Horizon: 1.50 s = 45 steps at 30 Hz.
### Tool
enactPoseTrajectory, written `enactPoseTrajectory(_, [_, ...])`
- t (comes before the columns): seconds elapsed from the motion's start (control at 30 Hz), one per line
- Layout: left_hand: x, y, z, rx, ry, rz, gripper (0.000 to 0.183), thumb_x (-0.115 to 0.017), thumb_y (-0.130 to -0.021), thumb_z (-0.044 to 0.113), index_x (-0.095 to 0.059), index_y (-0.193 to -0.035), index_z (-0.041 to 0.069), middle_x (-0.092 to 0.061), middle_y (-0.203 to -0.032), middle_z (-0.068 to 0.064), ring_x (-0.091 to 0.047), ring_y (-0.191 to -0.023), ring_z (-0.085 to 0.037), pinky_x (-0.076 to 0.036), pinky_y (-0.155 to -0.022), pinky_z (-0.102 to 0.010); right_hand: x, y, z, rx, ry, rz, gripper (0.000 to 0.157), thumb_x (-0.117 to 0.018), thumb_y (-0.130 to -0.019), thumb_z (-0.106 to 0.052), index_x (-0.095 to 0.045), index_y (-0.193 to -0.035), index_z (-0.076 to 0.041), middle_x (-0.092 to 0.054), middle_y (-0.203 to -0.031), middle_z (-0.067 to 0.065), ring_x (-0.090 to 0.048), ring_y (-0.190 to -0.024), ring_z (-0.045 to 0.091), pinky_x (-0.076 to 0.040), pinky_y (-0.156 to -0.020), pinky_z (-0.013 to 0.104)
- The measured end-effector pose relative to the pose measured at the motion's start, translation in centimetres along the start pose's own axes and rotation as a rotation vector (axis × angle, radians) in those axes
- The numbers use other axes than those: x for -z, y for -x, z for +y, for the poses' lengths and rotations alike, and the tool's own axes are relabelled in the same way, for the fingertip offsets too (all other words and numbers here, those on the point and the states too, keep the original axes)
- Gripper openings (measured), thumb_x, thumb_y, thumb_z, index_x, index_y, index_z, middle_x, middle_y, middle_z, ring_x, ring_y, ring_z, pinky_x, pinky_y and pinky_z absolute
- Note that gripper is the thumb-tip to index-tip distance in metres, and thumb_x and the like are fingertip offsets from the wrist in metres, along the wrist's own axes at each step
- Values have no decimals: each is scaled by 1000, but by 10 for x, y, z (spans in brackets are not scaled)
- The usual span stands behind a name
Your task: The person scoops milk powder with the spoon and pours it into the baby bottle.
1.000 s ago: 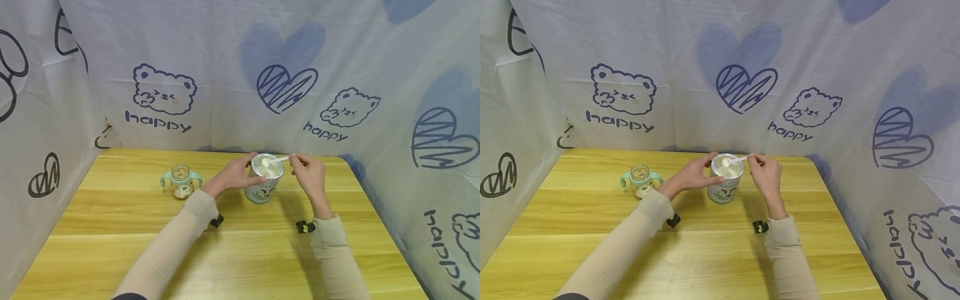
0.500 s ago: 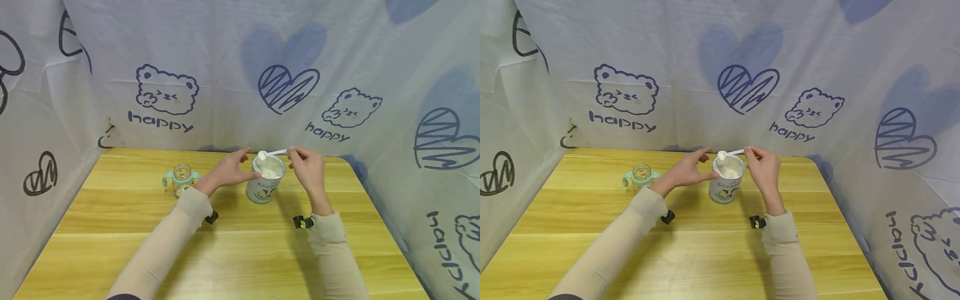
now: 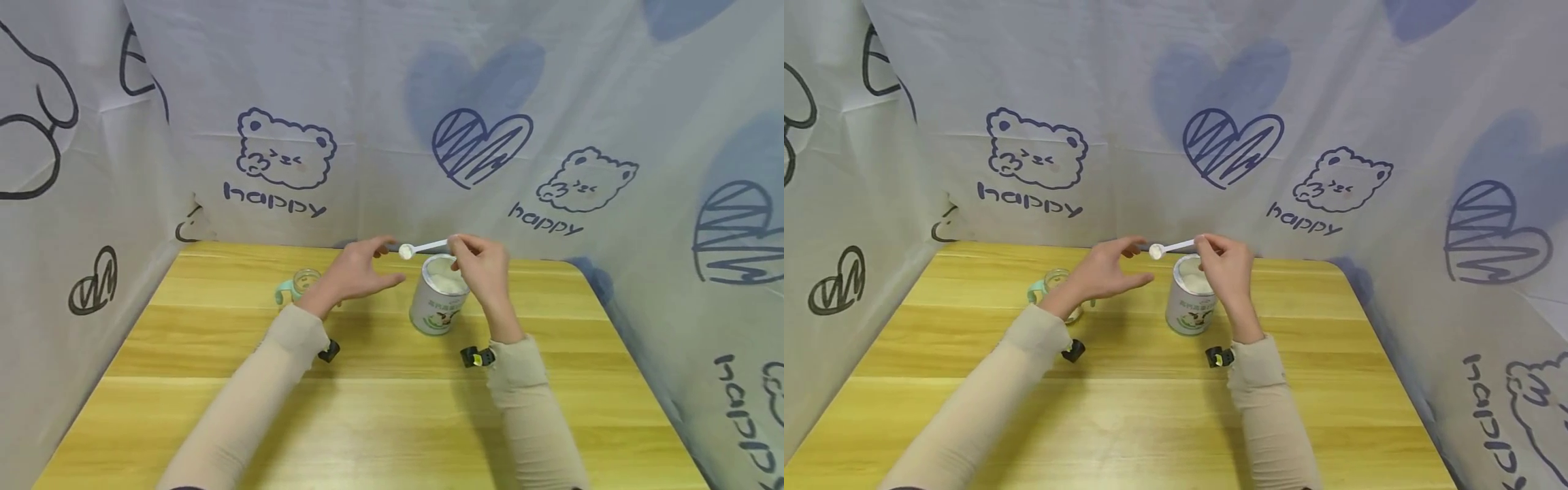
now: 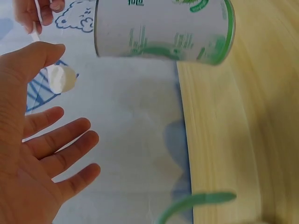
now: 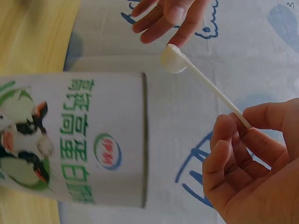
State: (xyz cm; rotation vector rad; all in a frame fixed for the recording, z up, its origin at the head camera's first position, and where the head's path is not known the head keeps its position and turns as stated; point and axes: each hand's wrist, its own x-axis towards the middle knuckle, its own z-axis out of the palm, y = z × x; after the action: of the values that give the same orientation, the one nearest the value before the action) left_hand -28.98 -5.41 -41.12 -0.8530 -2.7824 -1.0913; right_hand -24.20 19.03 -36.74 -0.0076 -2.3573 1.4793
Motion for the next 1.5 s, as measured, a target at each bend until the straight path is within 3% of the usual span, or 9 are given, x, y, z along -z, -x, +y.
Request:
enactPoseTrajectory(0.2, [16,15,-8,56,-25,-4,82,-79,-90,52,-48,-157,15,-63,-147,-16,-60,-134,-37,-51,-112,-55,-11,-3,-2,-62,-49,-52,25,-67,-100,-26,-81,-98,-5,-74,-94,22,-66,-62,12,-52,-54,22])
enactPoseTrajectory(0.57, [33,40,-32,88,-29,20,87,-80,-90,52,-45,-159,12,-58,-152,-17,-56,-139,-37,-47,-116,-57,-34,-3,1,-150,-137,-144,28,-69,-100,-27,-82,-111,-5,-73,-82,2,-67,-65,14,-53,-55,22])
enactPoseTrajectory(0.67, [37,47,-38,105,-18,22,87,-79,-90,55,-45,-159,13,-57,-154,-16,-56,-140,-36,-47,-116,-58,-40,-2,1,-155,-150,-160,29,-69,-101,-27,-82,-115,-5,-74,-85,3,-67,-65,15,-54,-56,24])
enactPoseTrajectory(0.8, [41,57,-44,126,-3,26,88,-78,-90,57,-44,-160,16,-57,-153,-17,-69,-117,-33,-54,-107,-56,-47,0,0,-168,-171,-173,29,-69,-100,-27,-82,-115,-5,-76,-93,13,-66,-62,12,-54,-56,22])
enactPoseTrajectory(0.93, [45,64,-50,136,2,26,88,-78,-91,57,-42,-161,16,-56,-152,-19,-74,-99,-30,-58,-100,-53,-54,2,-1,-175,-177,-182,28,-70,-100,-27,-82,-113,-6,-77,-98,18,-65,-62,11,-54,-56,23])
enactPoseTrajectory(1.2, [51,75,-68,159,-13,28,91,-78,-90,56,-42,-160,12,-56,-153,-19,-56,-138,-41,-49,-113,-60,-70,8,-7,-149,-190,-193,28,-72,-98,-29,-83,-106,-5,-77,-96,18,-66,-64,12,-56,-60,29])
enactPoseTrajectory(1.5, [54,90,-83,224,-3,17,89,-80,-89,55,-47,-156,7,-58,-150,-21,-56,-138,-40,-47,-115,-59,-88,14,-12,-140,-227,-210,25,-71,-99,-27,-84,-107,-7,-77,-91,16,-65,-61,13,-54,-57,25])
